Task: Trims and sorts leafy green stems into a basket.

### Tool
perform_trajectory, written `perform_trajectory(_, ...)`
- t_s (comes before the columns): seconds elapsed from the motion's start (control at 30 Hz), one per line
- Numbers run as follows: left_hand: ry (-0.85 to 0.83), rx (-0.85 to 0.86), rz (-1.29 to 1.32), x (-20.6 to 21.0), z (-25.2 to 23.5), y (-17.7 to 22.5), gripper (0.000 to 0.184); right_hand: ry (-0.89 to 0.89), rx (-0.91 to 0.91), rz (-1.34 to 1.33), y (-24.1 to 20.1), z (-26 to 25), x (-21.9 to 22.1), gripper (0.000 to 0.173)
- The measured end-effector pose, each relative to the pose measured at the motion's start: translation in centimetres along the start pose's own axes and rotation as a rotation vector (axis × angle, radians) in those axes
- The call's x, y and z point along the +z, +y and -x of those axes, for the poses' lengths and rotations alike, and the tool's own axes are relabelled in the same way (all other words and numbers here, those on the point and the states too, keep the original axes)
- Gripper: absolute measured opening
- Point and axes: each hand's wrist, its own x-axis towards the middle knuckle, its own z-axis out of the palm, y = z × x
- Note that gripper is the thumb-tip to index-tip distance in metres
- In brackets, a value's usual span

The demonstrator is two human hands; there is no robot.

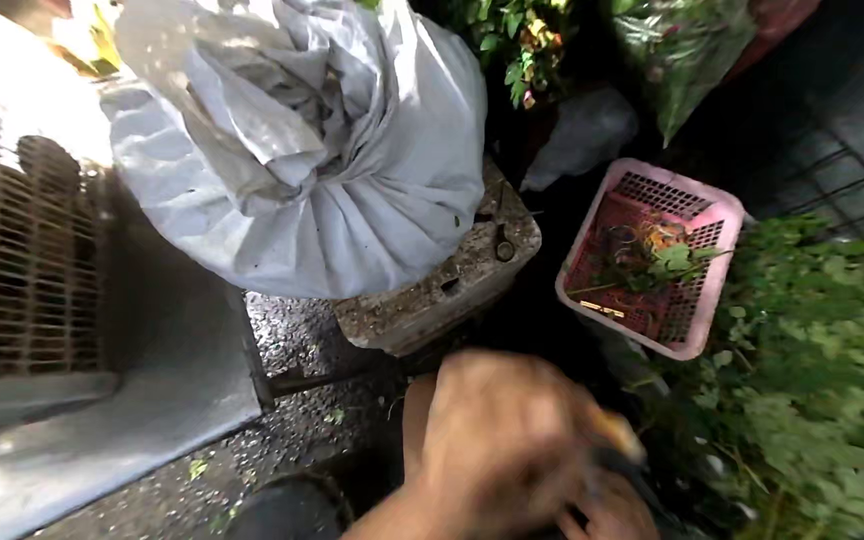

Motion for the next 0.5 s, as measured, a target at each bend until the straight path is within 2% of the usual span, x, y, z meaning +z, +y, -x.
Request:
perform_trajectory(0.07, -0.033, -0.165, -0.126, 3.2, 0.8, -6.2, 0.037, 0.027, -0.007, -0.009, 0.2, 1.1, 0.7, 0.028)
perform_trajectory(0.13, -0.168, -0.512, -0.184, 4.6, 0.8, -10.3, 0.040, 0.065, -0.024, -0.038, 0.6, 2.3, 1.2, 0.029)
perform_trajectory(0.2, -0.246, -0.723, -0.261, 5.2, -0.5, -13.2, 0.037, 0.122, -0.046, -0.040, 1.5, 3.1, 1.6, 0.030)
perform_trajectory(0.33, -0.263, -0.805, -0.539, 6.2, -2.6, -16.2, 0.035, 0.168, -0.044, -0.128, 4.2, 4.7, 1.7, 0.029)
perform_trajectory(0.5, -0.260, -0.901, -0.778, 7.3, -4.8, -15.8, 0.037, 0.125, -0.054, -0.325, 7.8, 4.4, 1.5, 0.027)
